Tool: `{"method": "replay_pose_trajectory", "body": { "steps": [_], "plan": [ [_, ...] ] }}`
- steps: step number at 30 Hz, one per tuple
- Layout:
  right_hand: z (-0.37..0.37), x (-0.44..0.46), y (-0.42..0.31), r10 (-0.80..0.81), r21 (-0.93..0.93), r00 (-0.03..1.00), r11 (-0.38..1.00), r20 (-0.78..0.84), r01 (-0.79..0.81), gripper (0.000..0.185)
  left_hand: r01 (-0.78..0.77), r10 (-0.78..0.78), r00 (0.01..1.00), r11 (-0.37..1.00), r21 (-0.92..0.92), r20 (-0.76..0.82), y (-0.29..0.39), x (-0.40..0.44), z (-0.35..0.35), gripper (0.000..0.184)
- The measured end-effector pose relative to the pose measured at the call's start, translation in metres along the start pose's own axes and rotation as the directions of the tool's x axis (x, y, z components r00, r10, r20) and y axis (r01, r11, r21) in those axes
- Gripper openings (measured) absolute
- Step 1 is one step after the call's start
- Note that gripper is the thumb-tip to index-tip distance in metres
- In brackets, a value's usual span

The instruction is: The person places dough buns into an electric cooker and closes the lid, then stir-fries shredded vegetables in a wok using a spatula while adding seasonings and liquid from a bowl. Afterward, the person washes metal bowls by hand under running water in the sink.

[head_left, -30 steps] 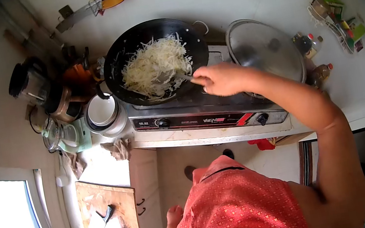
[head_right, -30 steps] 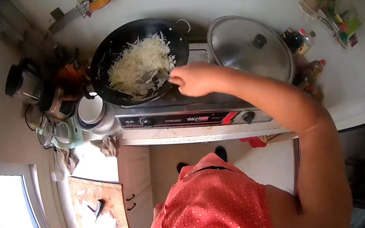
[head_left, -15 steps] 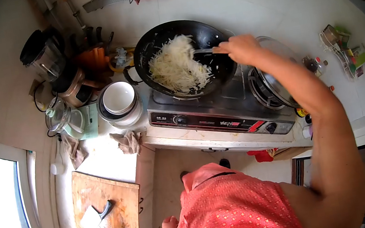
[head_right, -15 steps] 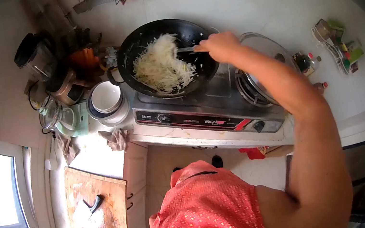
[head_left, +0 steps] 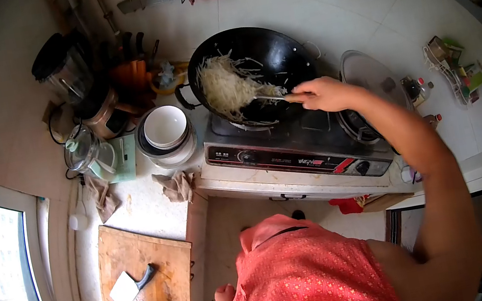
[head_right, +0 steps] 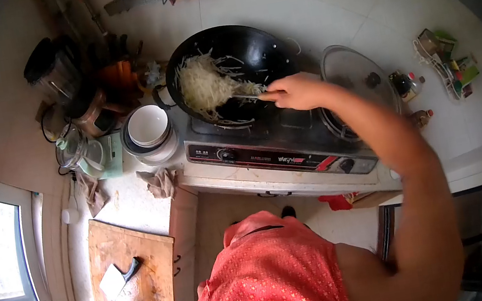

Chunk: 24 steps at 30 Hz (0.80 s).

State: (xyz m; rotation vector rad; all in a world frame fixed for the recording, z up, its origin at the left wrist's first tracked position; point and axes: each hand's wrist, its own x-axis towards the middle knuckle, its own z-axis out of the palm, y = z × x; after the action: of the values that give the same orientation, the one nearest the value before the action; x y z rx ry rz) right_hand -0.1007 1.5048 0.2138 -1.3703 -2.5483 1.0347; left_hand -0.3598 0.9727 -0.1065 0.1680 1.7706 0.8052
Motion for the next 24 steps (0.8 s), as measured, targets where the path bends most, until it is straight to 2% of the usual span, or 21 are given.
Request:
{"method": "replay_pose_trajectory", "body": {
  "steps": [1, 2, 3, 4, 5, 6, 8, 9, 10, 11, 12, 13, 14, 15, 17, 18, 20, 21, 22, 23, 24],
  "plan": [
    [-0.001, 0.001, -0.014, 0.235, 0.266, 0.966, 0.929, 0.110, -0.256, 0.042, -0.053, 0.053, 0.999, 0.998, -0.017, 0.000, -0.001, 0.000, 0.001, 0.026],
    [-0.008, -0.005, -0.016, 0.234, 0.265, 0.966, 0.930, 0.110, -0.255, 0.042, -0.106, 0.106, 0.994, 0.994, -0.034, 0.000, -0.002, 0.001, 0.002, 0.025],
    [-0.017, -0.012, -0.014, 0.284, 0.374, 0.952, 0.875, 0.118, -0.307, 0.042, -0.106, 0.106, 0.994, 0.994, -0.035, 0.000, -0.018, 0.013, 0.001, 0.025],
    [-0.026, -0.019, -0.017, 0.332, 0.477, 0.934, 0.805, 0.132, -0.353, 0.042, -0.051, 0.051, 0.999, 0.998, -0.048, 0.014, -0.048, 0.035, 0.000, 0.024],
    [-0.036, -0.029, -0.041, 0.414, 0.456, 0.904, 0.787, 0.109, -0.416, 0.042, 0.005, -0.003, 1.000, 0.998, -0.060, 0.030, -0.064, 0.048, -0.002, 0.024],
    [-0.041, -0.027, -0.031, 0.384, 0.473, 0.920, 0.798, 0.078, -0.373, 0.041, 0.005, -0.003, 1.000, 0.998, -0.059, 0.031, -0.055, 0.040, 0.000, 0.024],
    [-0.039, -0.016, -0.011, 0.361, 0.495, 0.932, 0.802, 0.044, -0.334, 0.040, 0.015, -0.021, 0.997, 0.997, -0.077, -0.073, -0.040, 0.026, 0.002, 0.023],
    [-0.029, -0.003, -0.012, 0.343, 0.456, 0.939, 0.838, -0.012, -0.300, 0.037, 0.018, -0.026, 0.994, 0.997, -0.078, -0.107, -0.046, 0.029, 0.002, 0.023],
    [-0.019, 0.005, -0.017, 0.322, 0.414, 0.944, 0.870, -0.066, -0.268, 0.034, -0.055, 0.064, 0.992, 0.995, 0.080, -0.113, -0.088, 0.057, 0.001, 0.023],
    [-0.008, 0.008, -0.029, 0.311, 0.258, 0.949, 0.922, -0.045, -0.289, 0.033, -0.128, 0.156, 0.982, 0.963, 0.235, -0.106, -0.110, 0.074, -0.001, 0.023],
    [0.000, 0.005, -0.025, 0.175, 0.133, 0.982, 0.977, -0.066, -0.165, 0.034, -0.132, 0.161, 0.981, 0.962, 0.240, -0.106, -0.099, 0.073, -0.004, 0.023],
    [0.007, 0.003, -0.020, 0.038, 0.005, 0.997, 0.999, -0.064, -0.037, 0.035, -0.094, 0.103, 0.994, 0.975, 0.199, -0.035, -0.071, 0.057, -0.006, 0.023],
    [-0.008, -0.014, -0.033, 0.071, -0.124, 0.997, 0.990, 0.015, -0.069, 0.038, -0.048, 0.042, 0.998, 0.986, 0.161, 0.038, -0.050, 0.043, -0.007, 0.024],
    [-0.023, -0.028, -0.032, -0.005, -0.147, 0.995, 0.989, 0.104, 0.021, 0.036, -0.045, 0.039, 0.998, 0.986, 0.162, 0.040, -0.039, 0.035, -0.006, 0.024],
    [-0.046, -0.043, 0.001, -0.154, -0.311, 0.976, 0.930, 0.157, 0.197, 0.034, -0.022, 0.020, 0.998, 0.999, 0.040, 0.058, -0.025, 0.027, -0.004, 0.026],
    [-0.050, -0.039, -0.005, -0.155, -0.314, 0.975, 0.928, 0.158, 0.199, 0.034, -0.024, 0.022, 0.998, 0.999, 0.036, 0.059, -0.034, 0.033, -0.003, 0.026],
    [-0.054, -0.031, -0.025, 0.116, -0.499, 0.992, 0.863, 0.047, -0.077, 0.036, -0.105, 0.093, 0.992, 0.982, 0.154, 0.082, -0.057, 0.047, -0.007, 0.025],
    [-0.045, -0.020, -0.022, 0.114, -0.499, 0.992, 0.863, 0.044, -0.077, 0.036, -0.108, 0.096, 0.992, 0.982, 0.154, 0.082, -0.040, 0.036, -0.006, 0.025],
    [-0.028, -0.003, -0.012, 0.063, -0.419, 0.997, 0.905, -0.037, -0.073, 0.036, -0.091, 0.080, 0.994, 0.982, 0.166, 0.072, -0.004, 0.013, -0.002, 0.025],
    [-0.015, 0.009, -0.007, 0.018, -0.336, 0.992, 0.940, -0.121, -0.058, 0.037, -0.085, 0.075, 0.995, 0.982, 0.170, 0.066, -0.002, 0.012, -0.001, 0.024],
    [-0.004, 0.012, -0.010, 0.033, -0.150, 0.998, 0.988, -0.054, -0.040, 0.037, -0.079, 0.070, 0.996, 0.982, 0.173, 0.059, 0.001, 0.011, 0.000, 0.024]
  ]
}}
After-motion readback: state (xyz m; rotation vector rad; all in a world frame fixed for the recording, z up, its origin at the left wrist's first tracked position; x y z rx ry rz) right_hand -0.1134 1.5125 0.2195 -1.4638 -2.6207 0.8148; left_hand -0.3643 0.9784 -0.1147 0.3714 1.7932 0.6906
